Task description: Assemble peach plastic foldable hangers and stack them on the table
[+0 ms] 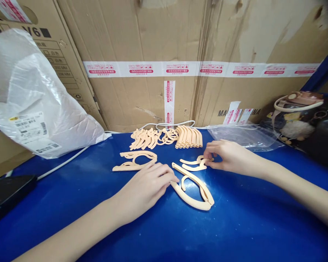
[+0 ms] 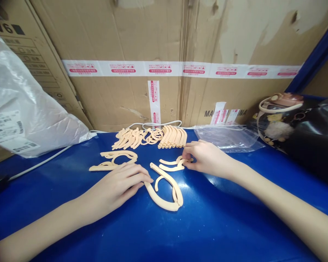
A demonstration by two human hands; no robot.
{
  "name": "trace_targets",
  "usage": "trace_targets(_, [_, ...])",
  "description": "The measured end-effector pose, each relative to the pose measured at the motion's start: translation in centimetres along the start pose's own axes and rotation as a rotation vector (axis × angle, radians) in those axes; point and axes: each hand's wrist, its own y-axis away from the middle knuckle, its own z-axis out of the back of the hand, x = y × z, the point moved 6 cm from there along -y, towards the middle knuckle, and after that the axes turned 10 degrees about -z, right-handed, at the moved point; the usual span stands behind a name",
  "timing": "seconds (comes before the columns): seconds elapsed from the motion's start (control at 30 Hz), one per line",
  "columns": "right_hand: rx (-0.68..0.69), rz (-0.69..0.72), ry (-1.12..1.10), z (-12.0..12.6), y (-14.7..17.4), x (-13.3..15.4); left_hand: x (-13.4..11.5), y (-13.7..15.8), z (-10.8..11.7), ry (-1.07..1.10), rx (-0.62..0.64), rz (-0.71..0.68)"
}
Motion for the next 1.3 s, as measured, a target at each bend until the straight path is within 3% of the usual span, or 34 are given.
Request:
trace_targets(0.27, [0.085,-0.133,-0.654,1.5,0.1,0.7,-1.3,-0.1,-0.4,0.176,-0.060,-0.018])
trace_targets(0.37, [0.192,-0.210,-0.958,-0.1,0.5,2.2,-2.6,-0.2,0.9,0.027,-0.186,-0.102])
trace_targets(0.47, [0.285,-0.235,-1.128,-1.9,1.2,4.2,-3.6,0.0,2.3,-0.206,-0.314,-0.133])
trace_targets(0.63, [0.416,-0.211,-1.282,-3.2,2.5,7.2,-4.2,-0.1,1.6,-0.335,-0.226,-0.209])
trace_targets(0.7, [0.404,-0.182,-1.243,-2.9,2.7,7.7,-4.1,0.0,1.4,-0.316,-0.208,-0.249])
trace_targets(0.8, [0.204,-0.124,-0.926,-1.9,2.6,7.2,-3.3,0.0,1.9,-0.287,-0.211,-0.182])
trace_targets(0.9, [-0.019,0.016,-0.508,-1.0,2.8,7.5,-1.6,0.1,2.7,-0.186,-0.243,0.046])
trace_targets(1.0, [-0.107,0.138,-0.254,-1.4,3.2,8.7,0.0,0.5,2.9,-0.059,-0.253,0.313])
trace_targets(1.13, [-0.138,0.229,-0.072,-2.1,3.7,10.1,1.1,1.1,2.7,-0.009,-0.199,0.552])
trace_targets(1.3, [-0.168,0.347,-0.060,-1.8,4.2,10.9,1.2,1.2,2.6,-0.020,-0.159,0.605])
